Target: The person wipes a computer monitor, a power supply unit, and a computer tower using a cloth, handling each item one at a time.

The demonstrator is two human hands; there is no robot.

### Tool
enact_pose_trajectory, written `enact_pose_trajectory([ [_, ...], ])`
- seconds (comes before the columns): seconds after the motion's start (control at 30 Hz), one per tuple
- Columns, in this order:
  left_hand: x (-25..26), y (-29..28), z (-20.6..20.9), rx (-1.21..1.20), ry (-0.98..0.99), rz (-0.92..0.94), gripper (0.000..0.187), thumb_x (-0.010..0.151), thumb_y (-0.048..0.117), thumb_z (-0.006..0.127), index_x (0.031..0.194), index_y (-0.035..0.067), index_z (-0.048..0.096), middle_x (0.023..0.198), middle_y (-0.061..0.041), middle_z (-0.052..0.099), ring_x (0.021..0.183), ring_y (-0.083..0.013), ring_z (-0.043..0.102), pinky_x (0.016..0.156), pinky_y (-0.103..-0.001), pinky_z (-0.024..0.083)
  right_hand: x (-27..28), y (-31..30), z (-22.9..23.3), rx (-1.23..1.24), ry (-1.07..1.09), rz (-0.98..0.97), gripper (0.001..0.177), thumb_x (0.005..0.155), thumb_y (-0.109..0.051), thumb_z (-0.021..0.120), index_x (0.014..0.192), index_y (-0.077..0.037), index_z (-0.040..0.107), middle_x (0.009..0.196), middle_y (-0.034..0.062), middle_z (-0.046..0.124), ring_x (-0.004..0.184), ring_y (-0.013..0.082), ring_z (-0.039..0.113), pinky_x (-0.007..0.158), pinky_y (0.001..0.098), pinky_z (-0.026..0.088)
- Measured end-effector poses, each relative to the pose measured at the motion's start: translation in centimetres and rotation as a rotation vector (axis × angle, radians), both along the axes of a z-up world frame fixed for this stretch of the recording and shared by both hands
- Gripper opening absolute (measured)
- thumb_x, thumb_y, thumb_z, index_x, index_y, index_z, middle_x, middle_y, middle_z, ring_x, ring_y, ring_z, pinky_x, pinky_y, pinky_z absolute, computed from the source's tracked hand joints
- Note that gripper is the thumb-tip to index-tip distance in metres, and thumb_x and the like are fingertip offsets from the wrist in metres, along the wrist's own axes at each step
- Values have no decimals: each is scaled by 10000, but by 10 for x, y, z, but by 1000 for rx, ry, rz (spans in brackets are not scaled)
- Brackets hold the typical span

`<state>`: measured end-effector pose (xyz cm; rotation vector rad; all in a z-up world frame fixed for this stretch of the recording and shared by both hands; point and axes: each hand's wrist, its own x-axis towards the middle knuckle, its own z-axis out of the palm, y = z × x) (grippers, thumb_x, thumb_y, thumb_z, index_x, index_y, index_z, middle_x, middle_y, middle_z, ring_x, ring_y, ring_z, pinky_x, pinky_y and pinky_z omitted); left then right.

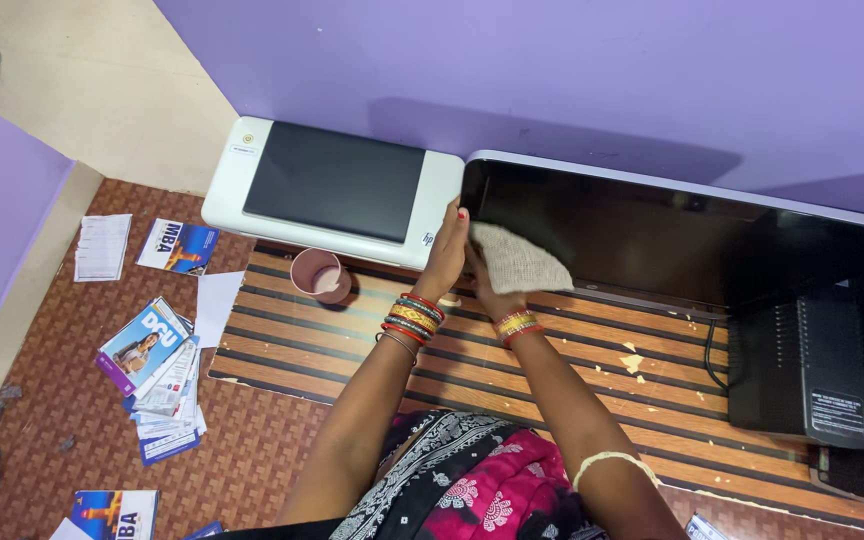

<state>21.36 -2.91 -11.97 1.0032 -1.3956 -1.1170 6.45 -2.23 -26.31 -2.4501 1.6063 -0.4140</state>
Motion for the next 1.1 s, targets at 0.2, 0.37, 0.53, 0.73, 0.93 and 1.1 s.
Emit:
enact_pose_trajectory([
  [0.2,10,-11,-41,132,9,-76,812,1061,588,205,1567,-35,329,1627,-215,355,1534,-310,284,1242,-394,207,-20,29,26,41,116,-44,590,1043,-158,361,1597,-360,371,1592,30,443,1454,272,426,1229,452,304],
  [0.37,6,-25,-82,228,181,-79,863,1063,615,195,1560,-84,288,1635,-245,326,1539,-312,281,1254,-391,204,-10,-47,-8,-122,-333,-6,559,1055,-147,363,1610,-203,324,1625,165,351,1488,380,347,1234,515,238],
  [0.53,1,-14,-72,267,200,-64,894,1041,648,201,1570,-70,246,1655,-235,279,1550,-315,253,1250,-393,194,-13,-51,-26,-427,-393,-22,621,1064,-106,408,1669,-172,286,1606,206,362,1497,387,371,1316,470,297],
  [0.73,-29,16,-1,-415,-398,466,801,1156,624,325,1635,-1,179,1709,-270,96,1630,-377,72,1326,-556,158,-34,11,19,-72,153,-114,342,903,-261,616,1192,-88,677,1183,197,679,1117,370,636,966,519,501],
  [0.93,-90,0,73,-1160,-964,338,578,1194,500,400,1670,219,230,1778,-87,44,1636,-309,-42,1304,-560,-140,-149,47,6,-229,121,-356,499,898,-252,613,1332,-8,574,1367,270,509,1293,440,419,1088,567,319],
  [1.1,-133,-8,109,-946,-999,205,623,1132,565,450,1628,194,377,1651,-97,375,1533,-264,318,1280,-508,115,-214,75,-6,-284,227,-771,643,894,-244,610,1448,58,488,1521,330,368,1440,499,238,1190,607,167],
])
